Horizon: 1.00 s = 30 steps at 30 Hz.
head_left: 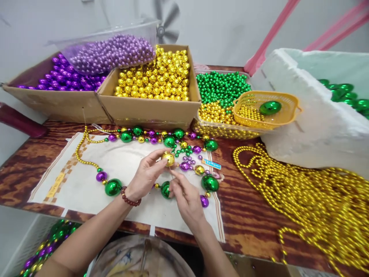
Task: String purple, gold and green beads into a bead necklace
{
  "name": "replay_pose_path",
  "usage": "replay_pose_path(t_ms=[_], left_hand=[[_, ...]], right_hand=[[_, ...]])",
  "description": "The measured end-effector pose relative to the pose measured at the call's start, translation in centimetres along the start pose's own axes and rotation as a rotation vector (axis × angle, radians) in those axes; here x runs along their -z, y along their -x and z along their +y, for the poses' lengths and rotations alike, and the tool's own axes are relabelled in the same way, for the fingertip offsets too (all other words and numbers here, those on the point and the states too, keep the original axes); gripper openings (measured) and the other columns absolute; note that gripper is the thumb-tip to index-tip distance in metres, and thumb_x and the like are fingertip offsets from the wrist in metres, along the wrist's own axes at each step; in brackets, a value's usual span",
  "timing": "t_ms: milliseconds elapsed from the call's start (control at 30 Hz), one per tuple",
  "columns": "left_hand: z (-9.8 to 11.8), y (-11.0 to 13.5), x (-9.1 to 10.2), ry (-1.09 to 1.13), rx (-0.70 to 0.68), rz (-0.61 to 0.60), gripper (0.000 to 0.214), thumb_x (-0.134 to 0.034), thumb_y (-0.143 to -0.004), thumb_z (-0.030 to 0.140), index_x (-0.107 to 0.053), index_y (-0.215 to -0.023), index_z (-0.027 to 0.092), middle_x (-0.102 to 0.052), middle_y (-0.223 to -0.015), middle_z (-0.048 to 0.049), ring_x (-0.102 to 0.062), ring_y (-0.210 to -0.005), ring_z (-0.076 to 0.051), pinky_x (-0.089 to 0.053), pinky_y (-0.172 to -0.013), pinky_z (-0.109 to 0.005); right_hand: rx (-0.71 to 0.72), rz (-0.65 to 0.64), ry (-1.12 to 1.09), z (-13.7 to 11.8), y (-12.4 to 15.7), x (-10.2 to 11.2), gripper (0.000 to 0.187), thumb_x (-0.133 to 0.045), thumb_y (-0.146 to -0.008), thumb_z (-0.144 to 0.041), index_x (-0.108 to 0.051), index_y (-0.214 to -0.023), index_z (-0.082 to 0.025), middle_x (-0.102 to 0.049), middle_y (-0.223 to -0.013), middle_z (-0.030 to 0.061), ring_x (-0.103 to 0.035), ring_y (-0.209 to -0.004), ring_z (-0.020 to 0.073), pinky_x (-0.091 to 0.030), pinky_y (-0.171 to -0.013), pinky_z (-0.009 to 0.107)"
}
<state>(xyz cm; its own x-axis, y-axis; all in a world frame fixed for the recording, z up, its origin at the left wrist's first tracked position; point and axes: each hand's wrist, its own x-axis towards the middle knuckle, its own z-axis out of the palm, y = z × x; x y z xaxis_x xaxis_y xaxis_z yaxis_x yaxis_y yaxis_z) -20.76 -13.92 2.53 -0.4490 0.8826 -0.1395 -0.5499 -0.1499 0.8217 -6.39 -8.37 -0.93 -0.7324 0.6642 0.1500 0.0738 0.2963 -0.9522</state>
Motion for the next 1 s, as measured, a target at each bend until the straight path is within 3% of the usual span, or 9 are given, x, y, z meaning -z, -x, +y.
replay_pose_path(t_ms=[67,133,300,433,567,667,800,1000], left_hand=[[-0.6,0.3,0.2,-0.021,0.008,0.036,0.032,-0.074,-0.082,0.029,-0.072,-0.113,0.022,-0.072,-0.109,-0.0065,-0.071,-0.093,-0.019,-0.053,-0.091,-0.035],[-1.1,0.7,0.2,-0.103,0.018,0.037,0.033,-0.074,-0.082,0.027,-0.072,-0.114,0.021,-0.072,-0.111,-0.0070,-0.069,-0.095,-0.019,-0.052,-0.092,-0.032],[-1.3,0.8,0.0,-0.407,0.092,-0.131,0.037,-0.072,-0.083,0.023,-0.071,-0.120,0.020,-0.072,-0.108,-0.0077,-0.065,-0.091,-0.017,-0.049,-0.082,-0.024],[-0.8,-3.0,-0.3,-0.683,-0.094,-0.126,0.020,-0.068,-0.085,0.024,-0.076,-0.103,0.021,-0.071,-0.105,-0.0079,-0.062,-0.099,-0.021,-0.045,-0.091,-0.027],[-2.3,-8.7,-1.2,-1.163,-0.188,-0.319,0.015,-0.063,-0.081,0.010,-0.074,-0.079,0.021,-0.067,-0.086,-0.0066,-0.061,-0.087,-0.021,-0.042,-0.090,-0.030],[-4.2,-11.4,-2.3,-1.505,-0.172,-0.431,0.023,-0.052,-0.082,0.004,-0.070,-0.080,0.018,-0.066,-0.091,-0.0104,-0.063,-0.087,-0.024,-0.042,-0.085,-0.033],[-5.9,-12.6,-3.4,-1.741,-0.253,-0.519,0.030,-0.042,-0.090,0.006,-0.071,-0.089,0.014,-0.065,-0.106,-0.0177,-0.064,-0.089,-0.026,-0.041,-0.078,-0.035],[-6.2,-13.0,-3.8,-1.813,-0.256,-0.567,0.030,-0.043,-0.090,0.007,-0.072,-0.086,0.013,-0.066,-0.107,-0.0205,-0.065,-0.090,-0.027,-0.040,-0.076,-0.036]], right_hand=[[-0.044,-0.031,-0.044,0.3,0.5,0.2,0.030,-0.045,-0.096,-0.024,-0.063,-0.119,-0.017,-0.066,-0.076,0.0006,-0.066,-0.062,0.0109,-0.054,-0.061,0.022],[-0.115,0.008,-0.101,0.7,0.9,0.4,0.023,-0.048,-0.096,-0.027,-0.066,-0.108,-0.018,-0.069,-0.076,0.0010,-0.069,-0.063,0.0120,-0.055,-0.061,0.022],[-0.185,0.173,-0.227,1.6,1.5,1.0,0.019,-0.053,-0.094,-0.031,-0.065,-0.087,-0.018,-0.071,-0.070,0.0010,-0.069,-0.060,0.0128,-0.053,-0.057,0.022],[-0.237,0.348,-0.387,2.0,2.4,1.9,0.019,-0.059,-0.092,-0.033,-0.061,-0.082,-0.017,-0.065,-0.065,-0.0014,-0.062,-0.051,0.0099,-0.048,-0.050,0.020],[-0.260,0.456,-0.444,2.3,3.3,2.7,0.019,-0.061,-0.091,-0.036,-0.059,-0.087,-0.017,-0.060,-0.063,-0.0036,-0.055,-0.046,0.0074,-0.044,-0.046,0.019],[-0.255,0.450,-0.445,2.5,3.7,3.0,0.020,-0.061,-0.090,-0.037,-0.059,-0.091,-0.017,-0.062,-0.066,-0.0025,-0.056,-0.047,0.0077,-0.045,-0.046,0.019],[-0.250,0.446,-0.431,2.9,4.3,3.3,0.020,-0.061,-0.090,-0.037,-0.060,-0.092,-0.017,-0.063,-0.066,-0.0008,-0.057,-0.047,0.0088,-0.043,-0.044,0.020],[-0.223,0.433,-0.399,3.5,4.6,3.2,0.017,-0.062,-0.091,-0.034,-0.062,-0.092,-0.017,-0.068,-0.071,0.0015,-0.060,-0.049,0.0105,-0.044,-0.045,0.020]])
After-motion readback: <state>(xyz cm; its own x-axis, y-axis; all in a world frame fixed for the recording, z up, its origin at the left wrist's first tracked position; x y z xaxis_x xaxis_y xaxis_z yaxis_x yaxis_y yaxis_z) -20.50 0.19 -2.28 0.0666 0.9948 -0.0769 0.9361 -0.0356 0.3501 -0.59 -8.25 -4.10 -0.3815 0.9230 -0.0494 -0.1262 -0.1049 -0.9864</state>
